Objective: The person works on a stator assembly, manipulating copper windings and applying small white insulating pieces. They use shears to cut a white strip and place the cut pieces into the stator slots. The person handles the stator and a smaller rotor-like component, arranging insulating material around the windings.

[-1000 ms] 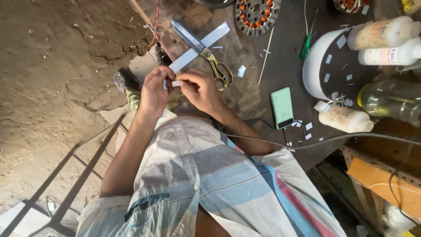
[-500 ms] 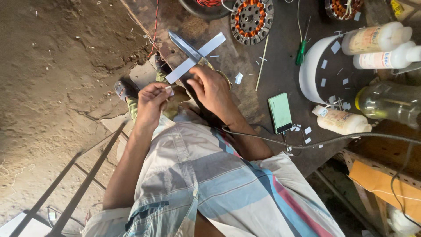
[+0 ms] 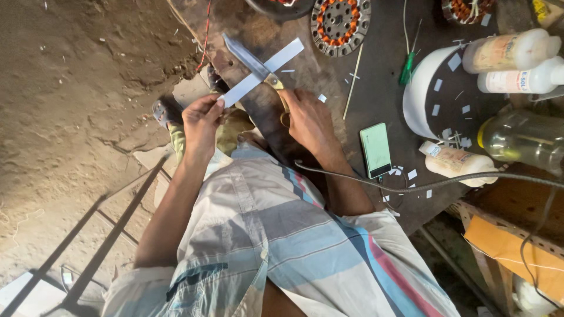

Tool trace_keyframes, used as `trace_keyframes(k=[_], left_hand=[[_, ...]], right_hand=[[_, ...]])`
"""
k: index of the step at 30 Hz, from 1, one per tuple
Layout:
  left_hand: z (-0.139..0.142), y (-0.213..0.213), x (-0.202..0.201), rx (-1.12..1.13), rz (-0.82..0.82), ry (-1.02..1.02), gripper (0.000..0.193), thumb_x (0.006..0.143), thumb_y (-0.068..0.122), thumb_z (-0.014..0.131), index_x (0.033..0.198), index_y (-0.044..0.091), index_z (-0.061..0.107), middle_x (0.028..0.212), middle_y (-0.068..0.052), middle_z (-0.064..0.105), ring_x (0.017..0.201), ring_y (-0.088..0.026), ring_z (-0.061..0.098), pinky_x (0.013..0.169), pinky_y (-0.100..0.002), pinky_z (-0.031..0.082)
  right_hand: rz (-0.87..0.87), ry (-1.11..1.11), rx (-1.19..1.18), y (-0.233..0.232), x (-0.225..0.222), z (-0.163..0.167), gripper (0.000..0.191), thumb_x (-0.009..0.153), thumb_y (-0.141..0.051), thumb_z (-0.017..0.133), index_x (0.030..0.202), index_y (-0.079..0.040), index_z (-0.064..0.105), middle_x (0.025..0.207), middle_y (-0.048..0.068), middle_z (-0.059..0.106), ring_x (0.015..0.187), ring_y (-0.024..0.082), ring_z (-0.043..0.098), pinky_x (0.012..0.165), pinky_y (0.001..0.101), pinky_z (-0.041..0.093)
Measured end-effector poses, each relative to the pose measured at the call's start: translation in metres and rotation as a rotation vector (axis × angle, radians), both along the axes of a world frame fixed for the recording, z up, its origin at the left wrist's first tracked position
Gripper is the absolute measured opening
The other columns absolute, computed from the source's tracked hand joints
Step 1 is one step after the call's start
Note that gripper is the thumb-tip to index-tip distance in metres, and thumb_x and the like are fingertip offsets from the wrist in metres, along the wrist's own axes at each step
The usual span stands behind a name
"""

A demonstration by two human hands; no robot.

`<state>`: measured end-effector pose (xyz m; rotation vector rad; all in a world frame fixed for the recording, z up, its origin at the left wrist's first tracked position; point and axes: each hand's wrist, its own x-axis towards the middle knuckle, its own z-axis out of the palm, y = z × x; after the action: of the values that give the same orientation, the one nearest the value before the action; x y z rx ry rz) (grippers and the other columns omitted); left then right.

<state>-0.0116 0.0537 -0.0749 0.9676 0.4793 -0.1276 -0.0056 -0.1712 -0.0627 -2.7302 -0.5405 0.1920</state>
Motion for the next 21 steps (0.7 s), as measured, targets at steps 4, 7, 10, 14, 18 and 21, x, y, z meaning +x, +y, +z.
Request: trace_keyframes(k=[4, 7, 10, 14, 18, 21], left_hand=[[0.002, -0.005, 0.003, 0.101, 0.032, 0.014, 0.015, 0.097, 0.001, 0.072, 0.111, -0.002, 0.072, 0.091, -0.006, 0.076, 0.076, -0.012, 0.073, 0.06, -0.022, 0.051], [0.004, -0.004, 0.004, 0.158, 0.033, -0.009, 0.014, 0.097, 0.0, 0.072, 0.111, -0.004, 0.072, 0.091, -0.008, 0.076, 0.075, -0.012, 0.073, 0.059, -0.023, 0.051], [0.009, -0.003, 0.0, 0.12, 0.011, -0.017, 0.016, 0.098, 0.0, 0.071, 0.113, -0.004, 0.071, 0.092, -0.008, 0.077, 0.077, -0.012, 0.073, 0.06, -0.023, 0.053], [0.011, -0.006, -0.002, 0.084, -0.002, -0.01, 0.022, 0.096, 0.001, 0.072, 0.117, -0.003, 0.067, 0.093, -0.008, 0.077, 0.077, -0.012, 0.074, 0.058, -0.022, 0.051], [0.007, -0.012, 0.006, 0.128, 0.087, -0.029, 0.023, 0.094, 0.0, 0.075, 0.114, -0.001, 0.064, 0.092, -0.009, 0.078, 0.073, -0.013, 0.074, 0.055, -0.022, 0.051], [0.006, -0.012, 0.011, 0.112, 0.118, -0.028, 0.018, 0.096, 0.0, 0.075, 0.112, -0.001, 0.066, 0.092, -0.009, 0.078, 0.074, -0.014, 0.075, 0.055, -0.022, 0.051]], right_hand=[[-0.087, 0.18, 0.274, -0.006, 0.0, 0.004, 0.033, 0.085, -0.005, 0.074, 0.115, -0.004, 0.061, 0.092, 0.015, 0.069, 0.083, 0.031, 0.07, 0.069, 0.0437, 0.054], [-0.263, 0.486, 0.285, -0.003, -0.002, 0.004, 0.023, 0.091, -0.021, 0.077, 0.096, -0.002, 0.064, 0.07, 0.011, 0.066, 0.058, 0.022, 0.068, 0.054, 0.0368, 0.05], [-0.363, 0.7, 0.432, 0.002, -0.01, 0.003, 0.033, 0.093, -0.031, 0.077, 0.081, -0.002, 0.065, 0.059, 0.004, 0.06, 0.044, 0.012, 0.057, 0.042, 0.0301, 0.042], [-0.369, 0.81, 0.767, 0.007, -0.031, 0.0, 0.036, 0.096, -0.03, 0.08, 0.081, -0.001, 0.065, 0.063, -0.002, 0.055, 0.051, 0.004, 0.048, 0.044, 0.0241, 0.036], [-0.39, 0.771, 0.713, 0.009, -0.042, -0.001, 0.039, 0.095, -0.032, 0.077, 0.074, -0.002, 0.062, 0.059, -0.002, 0.056, 0.045, 0.005, 0.049, 0.039, 0.0239, 0.036], [-0.427, 0.791, 0.711, 0.008, -0.045, -0.001, 0.038, 0.094, -0.032, 0.077, 0.074, -0.003, 0.062, 0.059, -0.002, 0.055, 0.045, 0.004, 0.048, 0.039, 0.0238, 0.036]])
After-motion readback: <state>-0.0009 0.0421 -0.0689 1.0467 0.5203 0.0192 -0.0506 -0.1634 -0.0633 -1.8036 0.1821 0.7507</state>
